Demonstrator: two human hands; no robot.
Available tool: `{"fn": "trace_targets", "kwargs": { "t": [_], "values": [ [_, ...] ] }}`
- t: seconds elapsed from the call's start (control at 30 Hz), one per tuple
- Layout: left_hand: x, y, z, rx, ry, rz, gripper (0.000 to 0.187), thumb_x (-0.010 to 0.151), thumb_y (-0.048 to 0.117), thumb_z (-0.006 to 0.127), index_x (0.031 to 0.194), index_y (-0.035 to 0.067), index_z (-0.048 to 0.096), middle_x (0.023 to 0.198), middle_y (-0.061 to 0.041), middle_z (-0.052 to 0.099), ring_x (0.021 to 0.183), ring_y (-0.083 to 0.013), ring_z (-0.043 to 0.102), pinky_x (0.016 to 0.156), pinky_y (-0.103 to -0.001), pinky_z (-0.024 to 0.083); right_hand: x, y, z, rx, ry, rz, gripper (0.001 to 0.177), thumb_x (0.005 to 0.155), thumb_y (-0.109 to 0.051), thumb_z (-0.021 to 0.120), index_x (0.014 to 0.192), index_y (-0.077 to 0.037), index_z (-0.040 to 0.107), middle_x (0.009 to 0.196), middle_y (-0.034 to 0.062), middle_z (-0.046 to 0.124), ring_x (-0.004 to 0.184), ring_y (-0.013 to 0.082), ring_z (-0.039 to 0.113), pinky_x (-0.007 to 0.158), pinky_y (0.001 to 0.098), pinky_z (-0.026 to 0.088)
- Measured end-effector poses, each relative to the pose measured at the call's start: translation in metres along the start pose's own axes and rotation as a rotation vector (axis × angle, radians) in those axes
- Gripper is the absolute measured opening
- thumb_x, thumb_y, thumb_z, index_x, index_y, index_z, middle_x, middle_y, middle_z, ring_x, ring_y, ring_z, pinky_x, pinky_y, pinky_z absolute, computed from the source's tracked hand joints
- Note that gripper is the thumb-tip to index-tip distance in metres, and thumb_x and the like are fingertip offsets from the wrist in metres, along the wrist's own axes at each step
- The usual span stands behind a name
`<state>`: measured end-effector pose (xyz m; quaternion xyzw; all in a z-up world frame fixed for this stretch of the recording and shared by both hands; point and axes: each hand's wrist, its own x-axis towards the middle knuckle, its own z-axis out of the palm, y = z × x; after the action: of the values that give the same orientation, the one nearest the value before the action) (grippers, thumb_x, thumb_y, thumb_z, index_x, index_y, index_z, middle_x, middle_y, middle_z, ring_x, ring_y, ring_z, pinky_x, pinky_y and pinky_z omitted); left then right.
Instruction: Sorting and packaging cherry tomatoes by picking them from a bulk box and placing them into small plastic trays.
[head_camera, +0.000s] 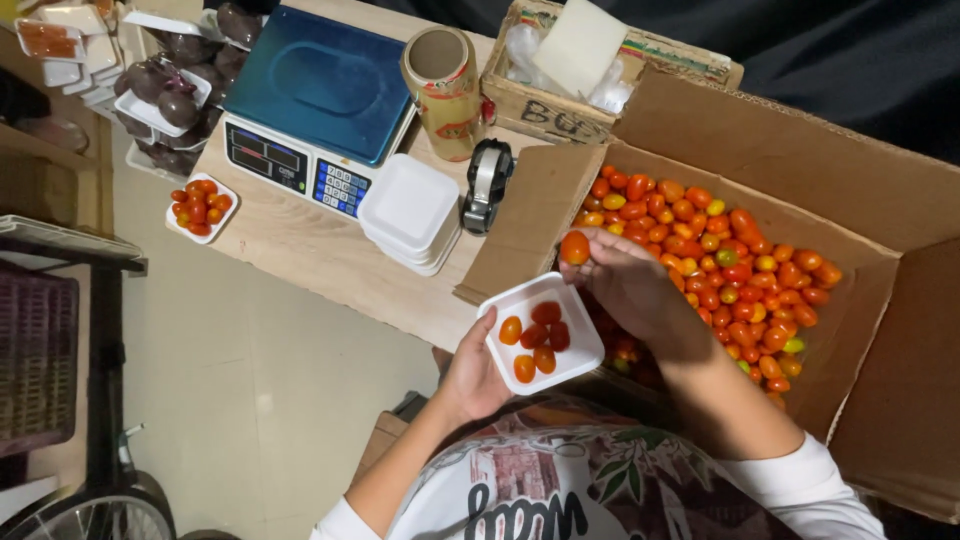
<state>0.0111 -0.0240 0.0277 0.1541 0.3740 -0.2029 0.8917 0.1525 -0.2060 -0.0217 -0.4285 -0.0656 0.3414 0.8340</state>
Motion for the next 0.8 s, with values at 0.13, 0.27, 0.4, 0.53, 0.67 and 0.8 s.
{"fn": "trace_targets", "kwargs": {
  "t": [0.13, 0.27, 0.4, 0.53, 0.67, 0.8],
  "values": [
    [-0.003, 0.000, 0.001, -0.002, 0.006, 0.007, 0.066, 0.092, 0.055, 0.059, 0.132, 0.003, 0.063, 0.123, -0.018, 0.069, 0.112, -0.0354, 0.066, 0.094, -0.058, 0.054, -0.003, -0.014, 0.017, 0.039, -0.049, 0.012, 0.047, 0.098, -0.025, 0.057, 0.138, -0.001, 0.054, 0.082, 0.0063, 0.064, 0.086, 0.0207, 0.074, 0.082, 0.0308, 0.054],
    [0.001, -0.002, -0.005, 0.017, 0.008, 0.016, 0.064, 0.093, 0.055, 0.059, 0.129, 0.004, 0.064, 0.120, -0.017, 0.070, 0.109, -0.0343, 0.068, 0.093, -0.057, 0.055, -0.007, 0.001, 0.028, -0.245, 0.086, -0.037, 0.044, 0.095, -0.025, 0.062, 0.132, -0.002, 0.060, 0.092, 0.0099, 0.072, 0.084, 0.0185, 0.072, 0.078, 0.0274, 0.052],
    [-0.004, 0.000, 0.007, -0.006, 0.020, 0.014, 0.059, 0.092, 0.054, 0.061, 0.124, 0.004, 0.067, 0.114, -0.017, 0.071, 0.103, -0.0333, 0.069, 0.090, -0.056, 0.057, -0.003, 0.029, 0.026, -1.625, -0.003, -0.720, 0.012, 0.095, -0.035, 0.067, 0.099, -0.024, 0.071, 0.096, -0.0072, 0.071, 0.097, 0.0201, 0.061, 0.090, 0.0487, 0.035],
    [0.022, -0.001, -0.027, 0.015, 0.058, 0.031, 0.059, 0.092, 0.055, 0.059, 0.122, 0.005, 0.067, 0.114, -0.015, 0.071, 0.102, -0.0325, 0.069, 0.091, -0.056, 0.057, -0.004, 0.040, 0.030, -1.795, -0.127, -0.809, 0.024, 0.103, -0.048, 0.050, 0.108, -0.031, 0.066, 0.095, -0.0089, 0.066, 0.096, 0.0186, 0.060, 0.090, 0.0509, 0.036],
    [0.003, -0.002, -0.011, 0.025, 0.067, 0.038, 0.064, 0.093, 0.058, 0.056, 0.127, 0.004, 0.064, 0.118, -0.016, 0.070, 0.105, -0.0333, 0.068, 0.093, -0.056, 0.055, 0.025, 0.031, -0.029, -1.779, 0.142, -0.589, 0.027, 0.099, -0.045, 0.059, 0.107, -0.023, 0.071, 0.110, 0.0032, 0.064, 0.108, 0.0306, 0.056, 0.092, 0.0543, 0.036],
    [-0.003, -0.003, -0.016, 0.009, 0.080, 0.045, 0.066, 0.094, 0.058, 0.055, 0.131, 0.005, 0.064, 0.122, -0.016, 0.069, 0.110, -0.0342, 0.066, 0.096, -0.056, 0.053, 0.052, -0.008, -0.117, -2.104, 0.664, -0.272, 0.031, 0.091, -0.040, 0.071, 0.117, -0.024, 0.072, 0.107, 0.0031, 0.064, 0.108, 0.0291, 0.053, 0.088, 0.0529, 0.041]
  ]
}}
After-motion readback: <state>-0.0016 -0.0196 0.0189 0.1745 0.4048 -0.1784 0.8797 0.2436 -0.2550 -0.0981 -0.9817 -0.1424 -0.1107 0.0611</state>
